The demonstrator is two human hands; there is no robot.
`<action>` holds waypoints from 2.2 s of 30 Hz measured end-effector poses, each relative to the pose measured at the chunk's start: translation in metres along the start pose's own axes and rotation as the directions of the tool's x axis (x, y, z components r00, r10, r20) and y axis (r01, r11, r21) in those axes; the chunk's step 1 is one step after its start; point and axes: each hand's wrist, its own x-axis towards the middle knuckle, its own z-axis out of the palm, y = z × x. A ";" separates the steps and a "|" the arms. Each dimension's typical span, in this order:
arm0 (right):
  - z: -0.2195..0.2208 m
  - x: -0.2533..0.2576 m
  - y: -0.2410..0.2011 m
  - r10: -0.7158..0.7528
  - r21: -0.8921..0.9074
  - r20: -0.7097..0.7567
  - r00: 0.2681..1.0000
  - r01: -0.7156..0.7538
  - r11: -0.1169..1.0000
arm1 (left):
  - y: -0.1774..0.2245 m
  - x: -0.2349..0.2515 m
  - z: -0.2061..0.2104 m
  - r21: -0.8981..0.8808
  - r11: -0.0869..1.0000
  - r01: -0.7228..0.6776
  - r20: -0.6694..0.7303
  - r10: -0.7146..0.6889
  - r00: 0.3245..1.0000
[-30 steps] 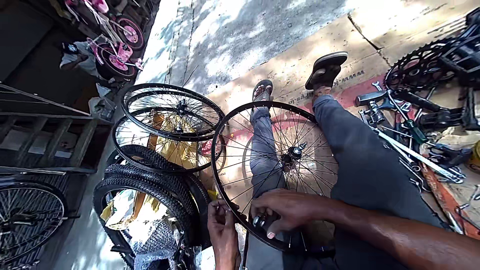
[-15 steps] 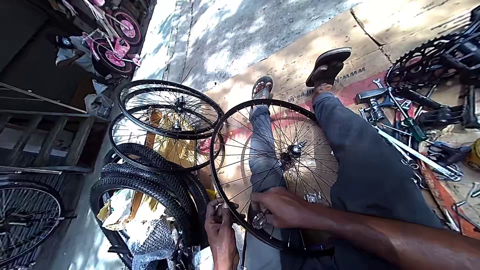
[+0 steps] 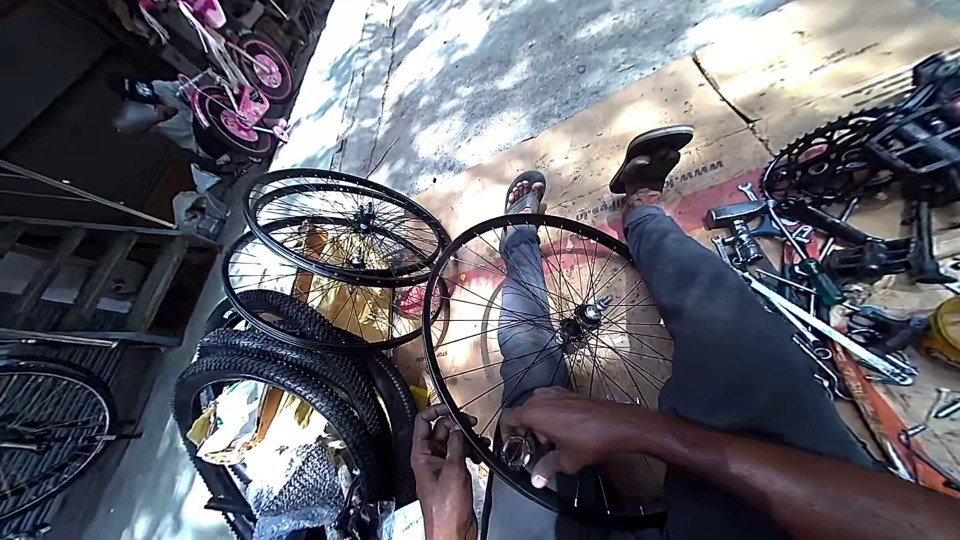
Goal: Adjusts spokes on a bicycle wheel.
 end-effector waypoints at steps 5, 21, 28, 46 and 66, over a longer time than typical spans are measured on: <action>0.019 0.004 -0.004 0.123 -0.037 -0.173 0.977 -0.131 0.991 | -0.004 0.001 -0.001 -0.008 1.000 0.008 -0.045 -0.009 0.999; -0.007 -0.004 0.006 0.001 0.188 0.013 1.000 -0.004 0.982 | 0.000 0.001 -0.001 -0.023 0.999 0.045 -0.021 -0.046 0.999; 0.008 0.006 -0.003 0.049 -0.101 -0.029 0.998 -0.052 0.994 | 0.002 0.001 0.000 -0.004 0.999 0.043 -0.020 -0.043 0.999; -0.007 0.003 0.008 -0.021 0.101 -0.101 0.995 0.032 0.994 | 0.013 0.080 0.014 0.223 0.975 0.012 -0.020 -0.008 1.000; 0.011 -0.013 0.003 -0.042 0.066 -0.121 0.992 0.050 0.997 | -0.003 -0.006 0.004 0.025 1.000 0.000 -0.057 0.002 0.998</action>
